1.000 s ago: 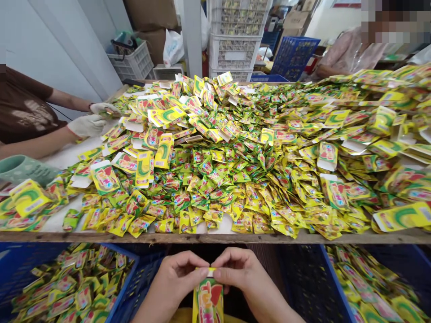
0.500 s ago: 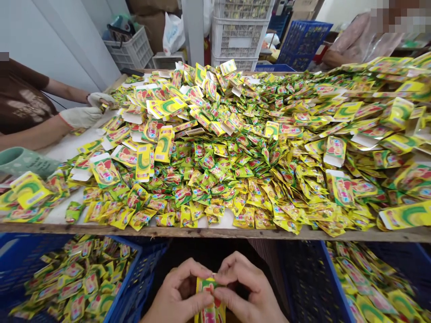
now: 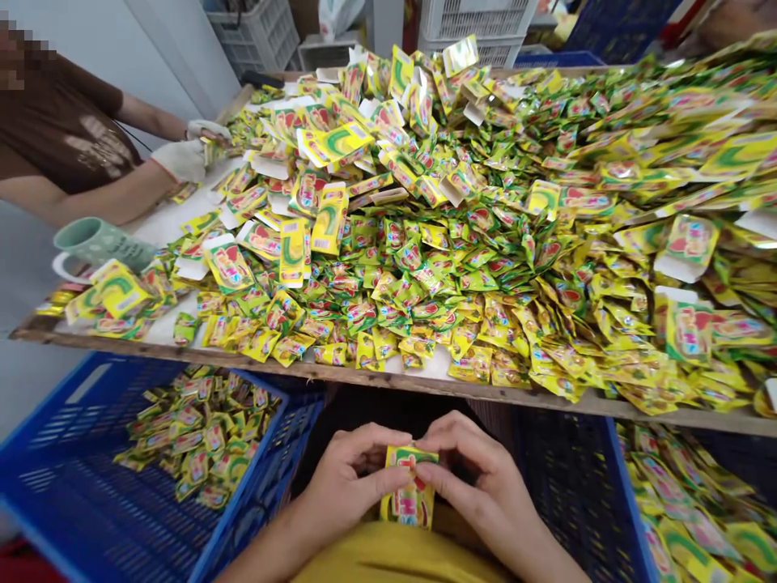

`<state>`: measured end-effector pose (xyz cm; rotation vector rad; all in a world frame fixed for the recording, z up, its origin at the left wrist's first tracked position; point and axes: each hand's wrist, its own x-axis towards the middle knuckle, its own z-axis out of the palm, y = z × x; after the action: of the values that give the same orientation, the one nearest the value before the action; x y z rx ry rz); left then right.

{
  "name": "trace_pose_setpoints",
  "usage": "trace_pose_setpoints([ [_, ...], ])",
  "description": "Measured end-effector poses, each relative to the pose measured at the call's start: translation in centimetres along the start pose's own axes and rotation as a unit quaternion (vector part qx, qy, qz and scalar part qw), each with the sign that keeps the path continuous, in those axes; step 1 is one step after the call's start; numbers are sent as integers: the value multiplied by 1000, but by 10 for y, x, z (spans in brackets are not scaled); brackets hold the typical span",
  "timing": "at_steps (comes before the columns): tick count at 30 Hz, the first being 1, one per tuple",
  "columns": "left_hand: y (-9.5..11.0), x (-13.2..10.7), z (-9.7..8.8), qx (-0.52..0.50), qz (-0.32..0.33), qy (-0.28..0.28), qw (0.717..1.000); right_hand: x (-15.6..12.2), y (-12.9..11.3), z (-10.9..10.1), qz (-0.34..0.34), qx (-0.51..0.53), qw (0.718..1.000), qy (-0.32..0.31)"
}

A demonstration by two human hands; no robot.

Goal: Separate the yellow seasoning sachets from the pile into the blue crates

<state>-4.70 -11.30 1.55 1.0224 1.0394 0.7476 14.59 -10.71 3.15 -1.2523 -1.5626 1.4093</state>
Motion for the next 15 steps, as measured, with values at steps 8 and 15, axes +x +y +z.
trace_pose_setpoints([
  [8, -1, -2, -36, -4, -22, 199, 980, 27, 12, -53, -43, -258, 953, 150],
  [15, -34, -64, -212, 276, -122, 581, 756, 72, 31, -63, 11, -514, 839, 178],
])
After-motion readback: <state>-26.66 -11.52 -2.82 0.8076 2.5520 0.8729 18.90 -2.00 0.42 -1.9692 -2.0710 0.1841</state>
